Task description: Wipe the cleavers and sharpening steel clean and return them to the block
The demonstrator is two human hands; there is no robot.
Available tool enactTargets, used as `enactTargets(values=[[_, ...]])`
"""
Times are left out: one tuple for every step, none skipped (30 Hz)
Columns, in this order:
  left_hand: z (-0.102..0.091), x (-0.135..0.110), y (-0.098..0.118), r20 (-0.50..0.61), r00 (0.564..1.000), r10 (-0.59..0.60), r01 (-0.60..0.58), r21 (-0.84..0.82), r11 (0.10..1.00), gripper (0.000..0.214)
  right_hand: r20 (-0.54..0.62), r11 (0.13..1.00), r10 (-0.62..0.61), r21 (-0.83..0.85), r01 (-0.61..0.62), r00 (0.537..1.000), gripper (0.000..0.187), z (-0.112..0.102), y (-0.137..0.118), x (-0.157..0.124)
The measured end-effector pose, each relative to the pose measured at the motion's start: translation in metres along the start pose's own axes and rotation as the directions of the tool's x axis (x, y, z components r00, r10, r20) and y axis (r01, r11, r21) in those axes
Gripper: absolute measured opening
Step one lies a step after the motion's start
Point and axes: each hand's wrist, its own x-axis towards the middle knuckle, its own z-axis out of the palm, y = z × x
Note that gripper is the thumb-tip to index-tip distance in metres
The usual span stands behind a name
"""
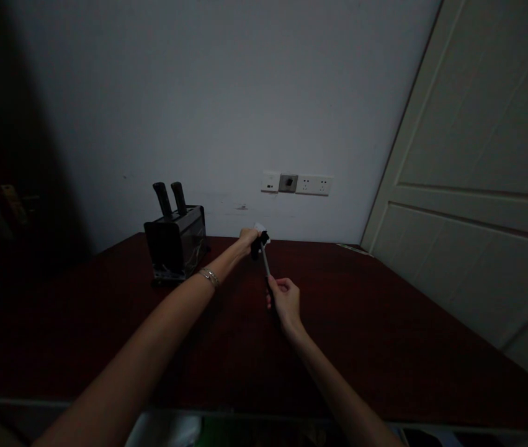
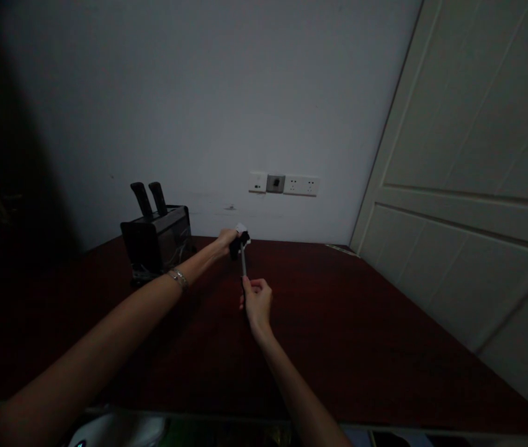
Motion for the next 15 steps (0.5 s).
enactTargets(values=[[-0.001,0.003,0.003,-0.02,1.0,0.002,-0.002,-0.009,1.0,0.006,0.004,1.0,0.007,0.012,-0.007,1.0,0.037,0.001,-0.001,-0.001],[-0.002,0.005,0.006,-0.04,0.999,0.003,-0.004,-0.018,1.0,0.005,0.008,1.0,0.014,0.026,-0.015,1.0,0.038,0.001,-0.002,-0.002],[-0.004,0.007,0.008,-0.059,0.998,0.002,-0.004,-0.027,1.0,0.005,0.012,0.999,0.023,0.04,-0.023,1.0,0.038,0.002,-0.003,-0.002],[-0.005,0.008,0.01,-0.075,0.997,0.002,-0.005,-0.038,0.999,0.005,0.015,0.998,0.031,0.051,-0.032,0.999,0.039,0.002,-0.004,-0.002],[-0.006,0.009,0.012,-0.088,0.996,0.001,-0.006,-0.049,0.999,0.006,0.018,0.997,0.039,0.06,-0.04,0.999,0.04,0.002,-0.004,-0.003],[-0.006,0.011,0.013,-0.099,0.995,0.001,-0.007,-0.063,0.998,0.007,0.022,0.997,0.047,0.066,-0.048,0.999,0.04,0.003,-0.005,-0.003],[-0.007,0.012,0.013,-0.108,0.994,0.002,-0.01,-0.078,0.997,0.007,0.025,0.996,0.055,0.069,-0.056,0.998,0.041,0.003,-0.005,-0.003],[-0.007,0.014,0.014,-0.117,0.993,0.002,-0.013,-0.097,0.995,0.007,0.024,0.996,0.062,0.069,-0.064,0.998,0.041,0.003,-0.006,-0.003],[-0.007,0.016,0.014,-0.128,0.992,0.002,-0.017,-0.117,0.993,0.006,0.023,0.995,0.07,0.069,-0.071,0.997,0.041,0.003,-0.006,-0.003],[-0.007,0.019,0.014,-0.142,0.99,0.001,-0.021,-0.14,0.99,0.005,0.021,0.994,0.08,0.069,-0.082,0.997,0.041,0.004,-0.007,-0.004],[-0.007,0.021,0.014,-0.161,0.987,-0.001,-0.026,-0.165,0.986,0.004,0.019,0.993,0.095,0.07,-0.096,0.995,0.041,0.004,-0.007,-0.005],[-0.008,0.024,0.015,-0.185,0.983,-0.003,-0.033,-0.192,0.981,0.003,0.021,0.991,0.112,0.07,-0.113,0.993,0.041,0.004,-0.007,-0.007],[-0.01,0.027,0.017,-0.21,0.978,-0.005,-0.043,-0.22,0.974,0.006,0.028,0.989,0.127,0.069,-0.128,0.992,0.041,0.005,-0.007,-0.009],[-0.012,0.03,0.019,-0.233,0.972,-0.007,-0.054,-0.251,0.966,0.011,0.042,0.988,0.138,0.066,-0.141,0.99,0.041,0.005,-0.007,-0.011],[-0.015,0.033,0.022,-0.251,0.968,-0.008,-0.066,-0.285,0.956,0.018,0.059,0.987,0.145,0.063,-0.149,0.988,0.041,0.006,-0.007,-0.012]])
